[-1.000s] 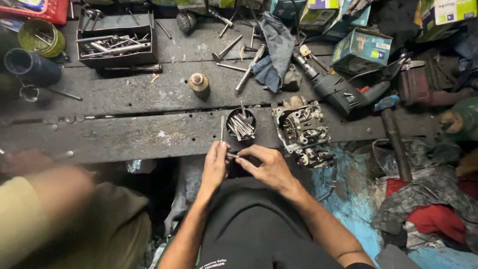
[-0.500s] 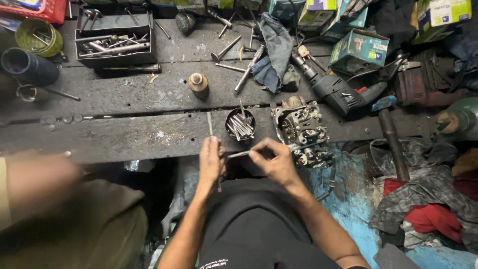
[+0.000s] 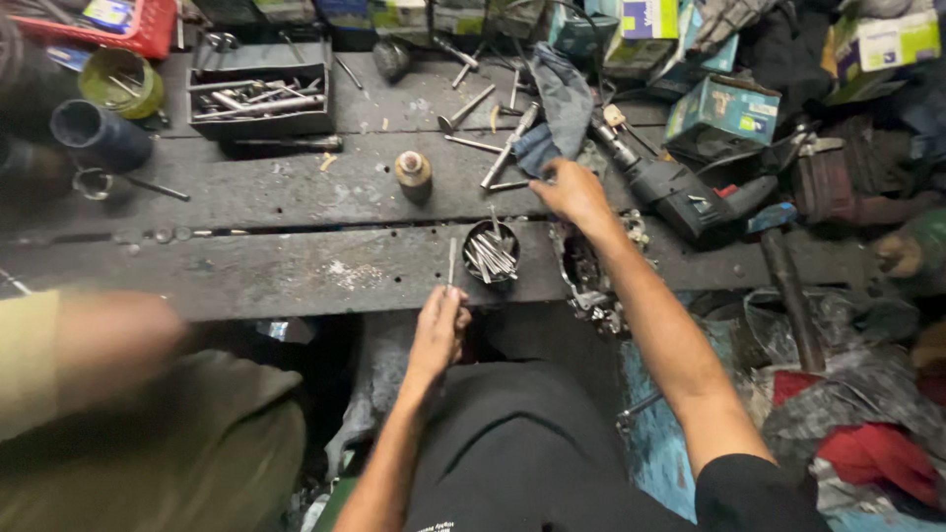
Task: The person uses a wrench to tighten bolts on a disassembled engine cylinder head placed on a workbench. They repeatedly adjust the head's position and apply torque to multiple bolt locations while another person stands nearby.
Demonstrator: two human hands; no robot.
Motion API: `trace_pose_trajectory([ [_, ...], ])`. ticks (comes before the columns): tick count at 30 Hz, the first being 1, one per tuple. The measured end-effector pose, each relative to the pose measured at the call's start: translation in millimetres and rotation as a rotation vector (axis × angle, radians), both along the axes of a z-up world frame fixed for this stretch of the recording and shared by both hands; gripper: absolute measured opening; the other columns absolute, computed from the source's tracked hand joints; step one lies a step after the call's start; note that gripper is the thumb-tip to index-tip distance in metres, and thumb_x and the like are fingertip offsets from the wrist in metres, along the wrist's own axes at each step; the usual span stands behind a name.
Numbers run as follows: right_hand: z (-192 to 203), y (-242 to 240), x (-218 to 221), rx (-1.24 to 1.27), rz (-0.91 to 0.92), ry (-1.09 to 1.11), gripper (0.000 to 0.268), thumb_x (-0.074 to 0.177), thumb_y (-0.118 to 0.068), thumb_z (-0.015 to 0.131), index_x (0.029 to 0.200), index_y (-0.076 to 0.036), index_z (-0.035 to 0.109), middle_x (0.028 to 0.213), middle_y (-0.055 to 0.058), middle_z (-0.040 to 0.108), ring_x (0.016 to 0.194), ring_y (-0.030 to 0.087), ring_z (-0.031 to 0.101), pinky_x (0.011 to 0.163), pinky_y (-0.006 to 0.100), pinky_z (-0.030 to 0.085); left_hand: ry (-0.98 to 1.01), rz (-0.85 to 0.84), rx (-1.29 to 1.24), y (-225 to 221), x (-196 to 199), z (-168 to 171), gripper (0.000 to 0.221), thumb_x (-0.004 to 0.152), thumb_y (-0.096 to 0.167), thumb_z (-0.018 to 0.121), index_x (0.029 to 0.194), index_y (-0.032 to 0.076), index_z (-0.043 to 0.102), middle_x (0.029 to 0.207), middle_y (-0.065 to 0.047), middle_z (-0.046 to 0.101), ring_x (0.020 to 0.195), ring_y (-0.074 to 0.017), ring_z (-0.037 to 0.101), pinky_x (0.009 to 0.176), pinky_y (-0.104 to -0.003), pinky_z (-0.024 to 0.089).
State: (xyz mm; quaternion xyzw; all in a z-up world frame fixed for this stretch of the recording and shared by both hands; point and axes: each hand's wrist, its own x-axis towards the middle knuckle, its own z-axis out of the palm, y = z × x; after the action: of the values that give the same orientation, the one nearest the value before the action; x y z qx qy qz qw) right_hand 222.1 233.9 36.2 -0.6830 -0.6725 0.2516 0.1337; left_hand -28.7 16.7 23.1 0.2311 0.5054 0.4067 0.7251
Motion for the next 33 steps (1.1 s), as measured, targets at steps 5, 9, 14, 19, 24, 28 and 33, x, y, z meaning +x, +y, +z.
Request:
trace_pose_trajectory([
  [5,35,-22,29,-0.075,-0.164,0.447,0.03,0.1,-0.013,0.056,0.127,-0.009,0.068,0.095,0.008,0.073,0.068,0.015,0.06,0.061,0.032,0.047,-0.015,0.057,0.0,-13,-19,-7,0.032,0.106,0.035,0.045,0.123,0.01,0.057,0.072,0.004,0.049,0.041,-0.0026,0.029,0.035,-0.022,0.023],
  [9,80,-59,28,-0.063,-0.072,0.747,0.033,0.104,-0.002,0.053,0.135,-0.005,0.063,0.11,0.005,0.072,0.081,0.008,0.059,0.069,0.023,0.048,-0.103,0.119,-0.031,-13,-36,-12,0.051,0.101,0.025,0.045,0.15,0.015,0.046,0.079,0.003,0.047,0.049,-0.002,0.036,0.039,-0.021,0.029],
  [14,109,-113,-2,-0.063,-0.014,0.782,0.021,0.097,0.004,0.063,0.118,0.0,0.063,0.121,0.01,0.074,0.102,0.01,0.067,0.087,0.024,0.054,-0.068,0.112,0.07,-7,-25,13,0.073,0.097,0.011,0.064,0.163,0.013,0.032,0.088,-0.003,0.057,0.065,-0.0072,0.053,0.053,-0.022,0.047],
  [19,99,-152,-38,-0.057,-0.079,1.032,0.017,0.091,0.007,0.072,0.103,0.0,0.063,0.107,0.015,0.076,0.101,0.017,0.075,0.092,0.031,0.061,-0.144,0.25,0.098,15,11,42,0.078,0.087,-0.004,0.073,0.155,-0.004,0.036,0.122,-0.02,0.07,0.102,-0.021,0.071,0.083,-0.031,0.062],
  [24,88,-168,-59,0.084,-0.081,1.037,0.018,0.09,0.005,0.076,0.103,0.0,0.064,0.108,0.014,0.077,0.101,0.017,0.074,0.092,0.031,0.062,-0.26,0.261,0.246,23,38,52,0.065,0.089,-0.006,0.073,0.148,-0.011,0.046,0.133,-0.019,0.066,0.116,-0.0191,0.067,0.101,-0.03,0.055],
  [28,91,-173,-66,0.268,-0.117,0.811,0.016,0.089,0.001,0.08,0.098,0.0,0.066,0.104,0.014,0.079,0.096,0.016,0.076,0.087,0.03,0.063,-0.241,0.283,0.21,22,42,52,0.061,0.089,-0.007,0.072,0.146,-0.012,0.049,0.133,-0.019,0.067,0.116,-0.0186,0.067,0.101,-0.03,0.055],
  [33,95,-186,-74,0.365,-0.094,0.655,0.014,0.088,0.001,0.082,0.097,0.001,0.071,0.103,0.015,0.08,0.093,0.017,0.077,0.086,0.031,0.061,-0.106,0.32,0.26,18,42,53,0.06,0.091,-0.007,0.07,0.147,-0.01,0.05,0.135,-0.018,0.066,0.116,-0.017,0.066,0.1,-0.029,0.054],
])
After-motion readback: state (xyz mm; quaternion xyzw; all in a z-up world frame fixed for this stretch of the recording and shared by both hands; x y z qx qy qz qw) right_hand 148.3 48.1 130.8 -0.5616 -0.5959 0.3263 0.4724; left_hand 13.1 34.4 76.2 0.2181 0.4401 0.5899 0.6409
